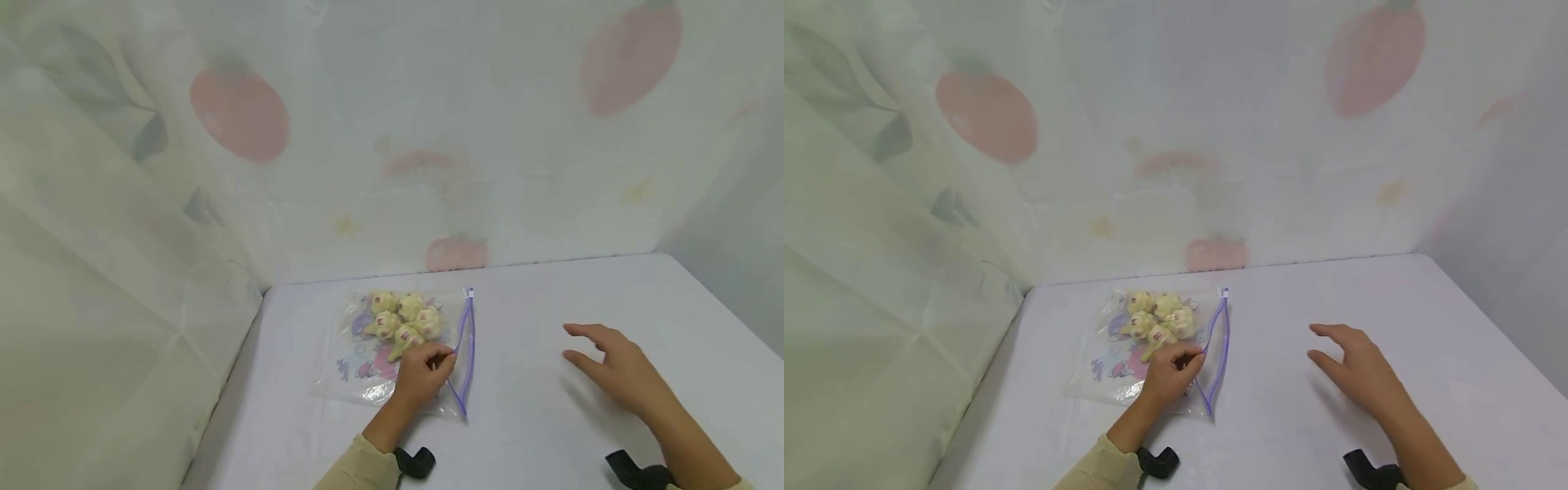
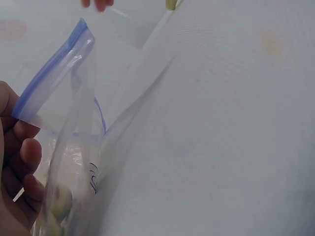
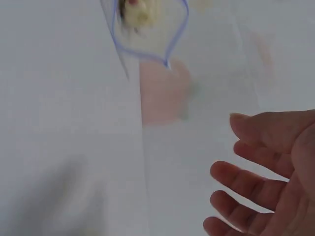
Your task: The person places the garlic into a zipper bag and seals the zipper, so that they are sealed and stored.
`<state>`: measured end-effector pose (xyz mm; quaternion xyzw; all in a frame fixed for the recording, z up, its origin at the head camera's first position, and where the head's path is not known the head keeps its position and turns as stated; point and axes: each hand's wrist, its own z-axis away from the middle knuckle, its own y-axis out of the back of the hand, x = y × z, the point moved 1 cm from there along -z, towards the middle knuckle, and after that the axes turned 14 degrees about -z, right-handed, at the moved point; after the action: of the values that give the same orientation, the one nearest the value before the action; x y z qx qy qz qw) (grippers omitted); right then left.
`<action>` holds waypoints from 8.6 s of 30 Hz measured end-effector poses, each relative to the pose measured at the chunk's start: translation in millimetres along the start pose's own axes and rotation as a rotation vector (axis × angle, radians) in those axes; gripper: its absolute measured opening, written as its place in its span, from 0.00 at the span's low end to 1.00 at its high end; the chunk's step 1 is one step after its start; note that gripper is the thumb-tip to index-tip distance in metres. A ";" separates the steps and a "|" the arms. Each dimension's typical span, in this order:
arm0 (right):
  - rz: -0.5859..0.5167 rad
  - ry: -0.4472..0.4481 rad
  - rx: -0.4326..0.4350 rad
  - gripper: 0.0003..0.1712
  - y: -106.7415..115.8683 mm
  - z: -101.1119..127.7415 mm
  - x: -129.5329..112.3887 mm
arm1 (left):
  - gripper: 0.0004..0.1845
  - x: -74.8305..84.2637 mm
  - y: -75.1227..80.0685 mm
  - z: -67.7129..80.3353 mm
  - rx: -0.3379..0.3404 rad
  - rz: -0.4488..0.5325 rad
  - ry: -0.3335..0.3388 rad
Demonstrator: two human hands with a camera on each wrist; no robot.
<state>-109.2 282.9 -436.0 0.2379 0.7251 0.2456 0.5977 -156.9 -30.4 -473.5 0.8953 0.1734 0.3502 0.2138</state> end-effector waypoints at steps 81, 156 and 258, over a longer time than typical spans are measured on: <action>-0.548 -0.066 0.010 0.33 -139.2 -77.9 1.0 | 0.03 -23.4 -37.9 24.3 0.216 -0.174 0.138; -0.606 -0.056 -0.010 0.19 -149.7 -109.2 -1.7 | 0.13 -25.9 -24.8 22.9 -0.277 -0.147 0.354; -1.041 -0.109 -0.025 0.17 -150.7 -144.3 4.3 | 0.15 -49.6 -48.7 -113.5 -0.498 -0.619 0.264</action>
<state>-259.7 159.9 -512.0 -0.1486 0.7121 -0.0882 0.6804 -278.8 17.8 -450.2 0.6693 0.3704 0.4125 0.4947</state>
